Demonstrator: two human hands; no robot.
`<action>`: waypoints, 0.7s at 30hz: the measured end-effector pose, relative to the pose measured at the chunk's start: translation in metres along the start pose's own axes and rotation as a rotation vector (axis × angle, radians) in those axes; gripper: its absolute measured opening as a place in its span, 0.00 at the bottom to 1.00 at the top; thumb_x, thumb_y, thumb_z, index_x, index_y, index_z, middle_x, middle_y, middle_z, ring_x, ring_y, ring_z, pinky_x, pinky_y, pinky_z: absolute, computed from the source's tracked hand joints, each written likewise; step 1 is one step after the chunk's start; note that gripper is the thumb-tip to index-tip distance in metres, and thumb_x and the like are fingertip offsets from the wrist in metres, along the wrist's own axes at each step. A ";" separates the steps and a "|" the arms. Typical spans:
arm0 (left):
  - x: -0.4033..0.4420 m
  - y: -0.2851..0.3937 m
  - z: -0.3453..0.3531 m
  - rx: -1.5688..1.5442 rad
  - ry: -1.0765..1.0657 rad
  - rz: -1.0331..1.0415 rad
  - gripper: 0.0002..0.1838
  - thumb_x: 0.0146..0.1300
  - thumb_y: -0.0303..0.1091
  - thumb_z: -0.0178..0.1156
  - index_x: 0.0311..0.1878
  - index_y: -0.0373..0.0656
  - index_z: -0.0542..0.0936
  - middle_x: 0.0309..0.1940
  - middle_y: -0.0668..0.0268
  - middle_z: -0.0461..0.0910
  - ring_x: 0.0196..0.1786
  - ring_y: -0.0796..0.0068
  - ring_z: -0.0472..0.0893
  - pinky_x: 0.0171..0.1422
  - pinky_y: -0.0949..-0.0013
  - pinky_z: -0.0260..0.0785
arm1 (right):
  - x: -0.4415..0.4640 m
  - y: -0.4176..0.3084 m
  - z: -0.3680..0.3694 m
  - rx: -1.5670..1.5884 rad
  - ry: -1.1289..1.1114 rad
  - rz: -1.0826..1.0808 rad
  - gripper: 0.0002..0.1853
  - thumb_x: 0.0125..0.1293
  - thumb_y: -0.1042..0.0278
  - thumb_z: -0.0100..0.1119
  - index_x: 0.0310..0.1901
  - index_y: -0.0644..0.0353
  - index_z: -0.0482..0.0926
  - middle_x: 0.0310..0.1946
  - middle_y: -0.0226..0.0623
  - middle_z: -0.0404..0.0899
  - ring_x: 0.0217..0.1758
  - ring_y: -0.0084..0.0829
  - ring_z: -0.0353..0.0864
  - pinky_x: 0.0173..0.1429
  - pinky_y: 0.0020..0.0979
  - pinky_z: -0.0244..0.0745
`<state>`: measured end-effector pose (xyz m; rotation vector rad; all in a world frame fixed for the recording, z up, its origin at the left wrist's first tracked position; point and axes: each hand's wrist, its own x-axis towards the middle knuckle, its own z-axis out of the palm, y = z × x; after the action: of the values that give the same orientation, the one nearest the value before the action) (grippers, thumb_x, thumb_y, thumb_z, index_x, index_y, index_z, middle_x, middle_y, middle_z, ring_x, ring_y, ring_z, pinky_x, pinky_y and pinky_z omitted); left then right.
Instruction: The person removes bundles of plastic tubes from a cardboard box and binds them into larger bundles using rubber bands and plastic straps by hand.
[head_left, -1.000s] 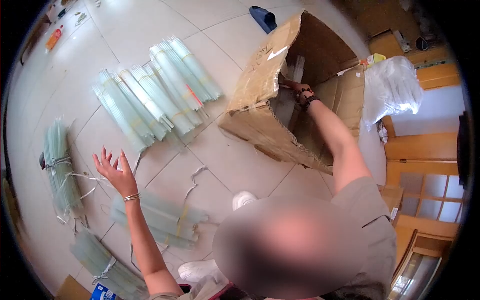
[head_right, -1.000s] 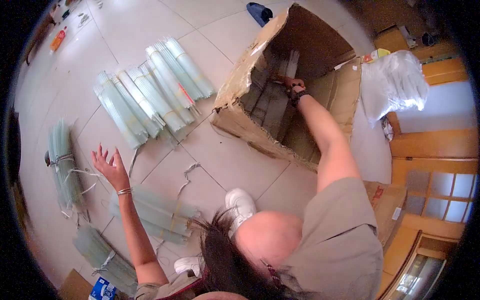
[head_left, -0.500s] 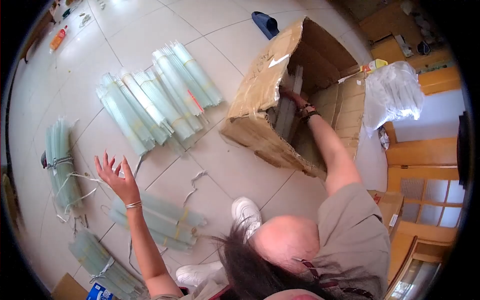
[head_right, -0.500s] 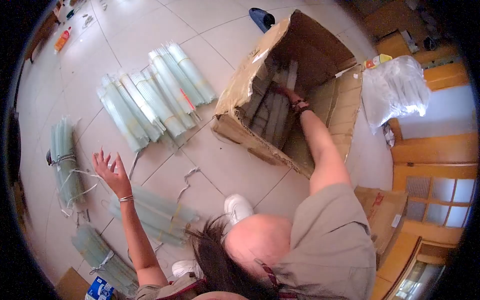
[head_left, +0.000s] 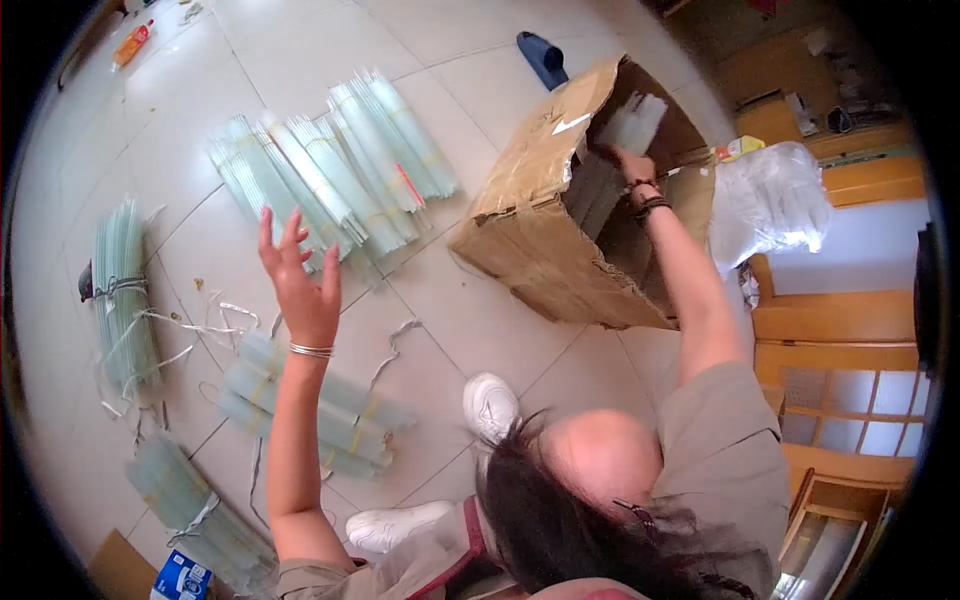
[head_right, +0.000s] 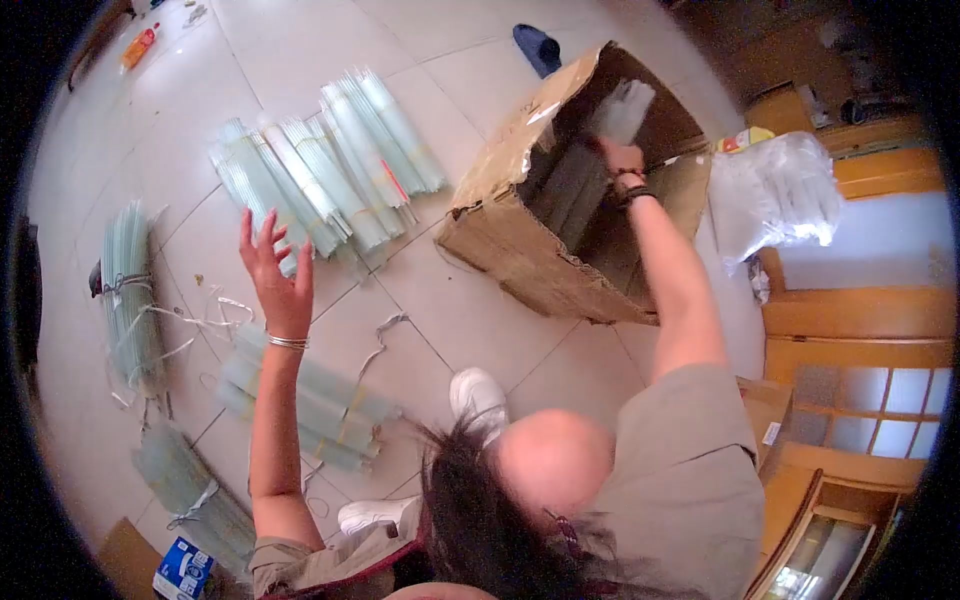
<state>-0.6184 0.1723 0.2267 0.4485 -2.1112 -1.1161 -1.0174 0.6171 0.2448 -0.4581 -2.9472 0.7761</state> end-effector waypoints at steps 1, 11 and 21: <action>0.000 0.005 -0.003 -0.022 0.000 0.032 0.31 0.62 0.25 0.64 0.69 0.43 0.69 0.74 0.56 0.54 0.55 0.67 0.77 0.55 0.66 0.75 | -0.013 -0.023 -0.030 0.037 0.105 -0.029 0.41 0.49 0.34 0.69 0.50 0.70 0.83 0.48 0.51 0.84 0.51 0.43 0.83 0.54 0.39 0.75; -0.005 0.092 -0.033 -0.528 -0.293 -0.036 0.28 0.68 0.33 0.60 0.70 0.44 0.67 0.69 0.59 0.67 0.58 0.69 0.77 0.59 0.65 0.73 | -0.142 -0.238 -0.330 0.898 -0.065 -0.633 0.28 0.65 0.44 0.60 0.58 0.56 0.80 0.49 0.35 0.84 0.51 0.33 0.81 0.58 0.36 0.74; 0.063 0.180 -0.152 -1.407 -0.875 -0.530 0.45 0.66 0.70 0.49 0.67 0.34 0.68 0.54 0.52 0.80 0.51 0.63 0.84 0.58 0.60 0.78 | -0.321 -0.337 -0.047 1.101 -1.286 -0.390 0.24 0.69 0.51 0.56 0.59 0.59 0.77 0.53 0.42 0.83 0.53 0.38 0.83 0.62 0.41 0.78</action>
<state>-0.5498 0.1498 0.4597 -0.2645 -1.1705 -3.0797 -0.7959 0.2636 0.4564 0.9761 -2.3420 3.0629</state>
